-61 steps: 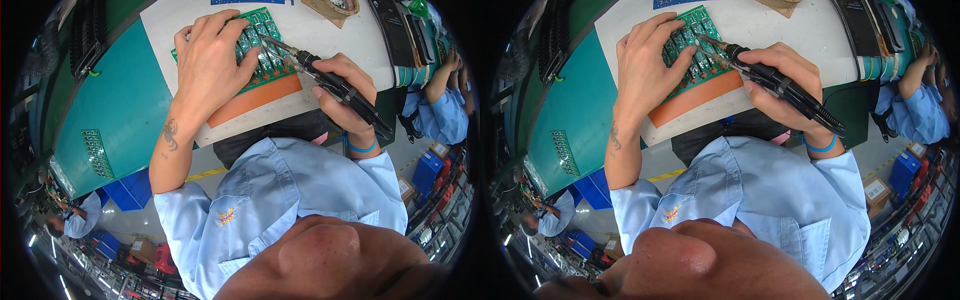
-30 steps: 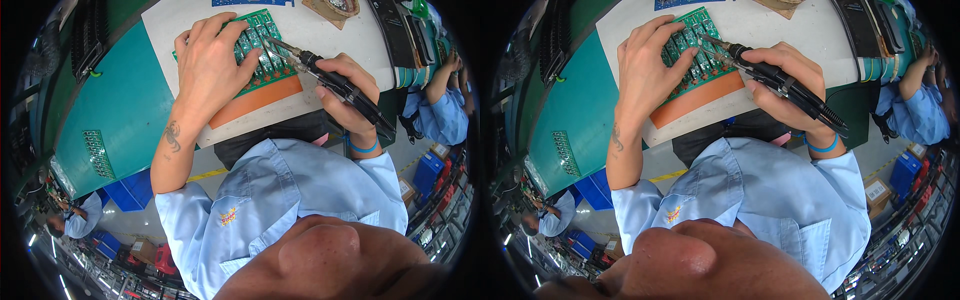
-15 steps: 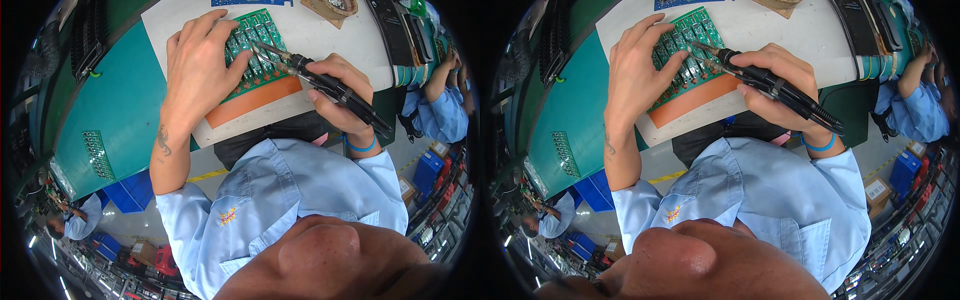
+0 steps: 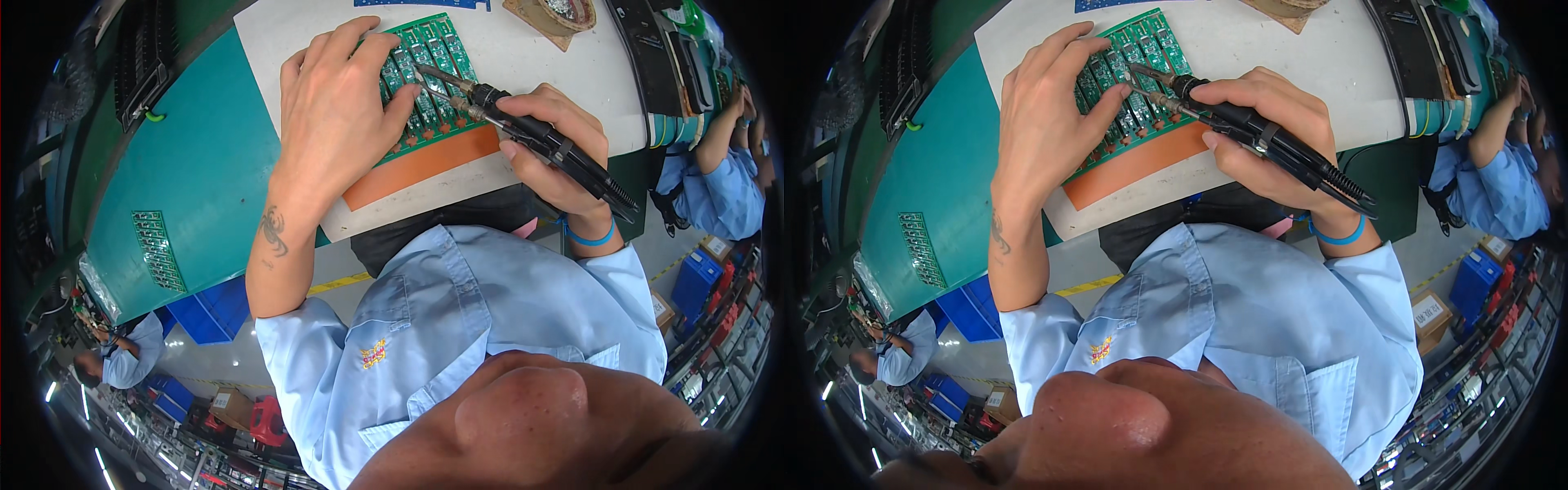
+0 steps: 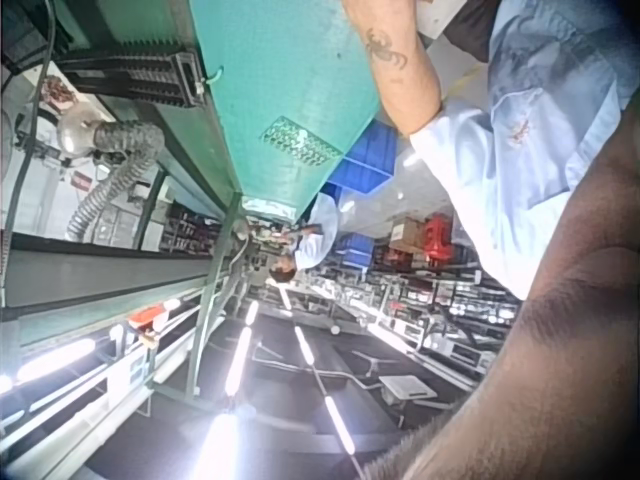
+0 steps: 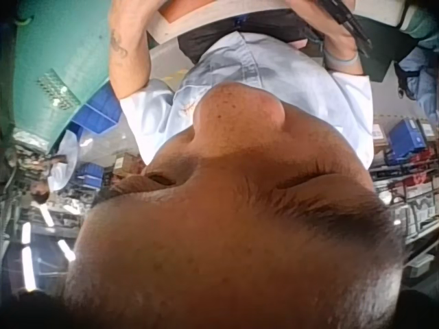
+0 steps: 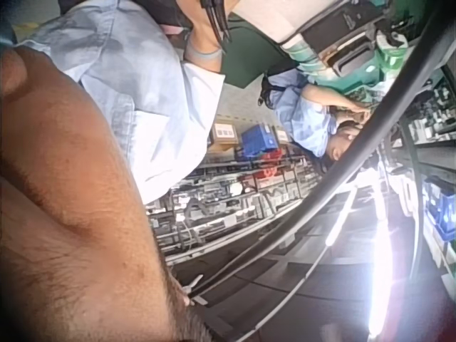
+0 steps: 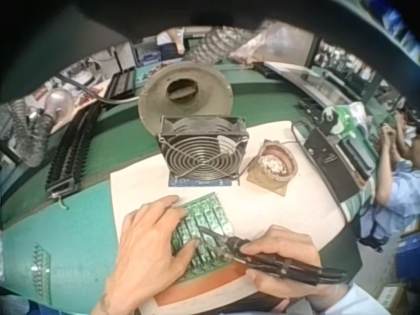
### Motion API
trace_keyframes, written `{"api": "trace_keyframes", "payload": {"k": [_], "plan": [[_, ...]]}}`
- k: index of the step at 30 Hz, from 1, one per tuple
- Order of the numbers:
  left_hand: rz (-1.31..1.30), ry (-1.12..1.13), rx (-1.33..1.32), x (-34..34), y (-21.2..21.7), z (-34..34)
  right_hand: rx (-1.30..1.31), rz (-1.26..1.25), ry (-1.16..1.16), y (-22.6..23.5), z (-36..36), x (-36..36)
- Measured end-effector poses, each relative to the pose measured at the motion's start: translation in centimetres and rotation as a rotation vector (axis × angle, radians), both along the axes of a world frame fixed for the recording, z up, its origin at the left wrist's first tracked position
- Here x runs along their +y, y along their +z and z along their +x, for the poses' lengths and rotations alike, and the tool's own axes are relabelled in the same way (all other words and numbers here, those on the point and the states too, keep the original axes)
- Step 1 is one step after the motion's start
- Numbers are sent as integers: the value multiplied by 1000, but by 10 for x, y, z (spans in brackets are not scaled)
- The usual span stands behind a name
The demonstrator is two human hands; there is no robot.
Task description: The person solders connections on a circuit board panel using a soldering tool, sets it aside, and then takes components from a bag and inserts them into another circuit board panel by hand.
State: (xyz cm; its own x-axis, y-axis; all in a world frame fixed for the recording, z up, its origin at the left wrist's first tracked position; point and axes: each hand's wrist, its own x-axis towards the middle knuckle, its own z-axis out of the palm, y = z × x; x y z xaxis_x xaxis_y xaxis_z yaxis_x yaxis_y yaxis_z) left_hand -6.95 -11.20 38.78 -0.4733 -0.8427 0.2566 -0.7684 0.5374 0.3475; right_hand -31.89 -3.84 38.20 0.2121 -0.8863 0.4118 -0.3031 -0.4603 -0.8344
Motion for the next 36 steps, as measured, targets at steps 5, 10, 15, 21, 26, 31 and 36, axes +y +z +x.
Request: {"api": "trace_keyframes", "payload": {"k": [5,10,15,21,26,31,36], "plan": [[-5,-4,9,-1,-1,0,-7,25,-15,6,-6,4],[-15,-7,13,-3,-3,1,-14,-2,-17,7,-7,7],[-45,-8,-32,-5,1,1,-26,25,-14,6,-3,7],[-22,-14,30,-4,-6,5,-4,96,-27,4,1,8],[-39,-23,60,-5,-8,4,15,104,-24,5,0,7],[-26,-19,68,-6,-8,5,0,-18,-19,11,-4,8],[-1,-27,79,-5,-11,8,-61,-28,-126,11,-28,23]]}}
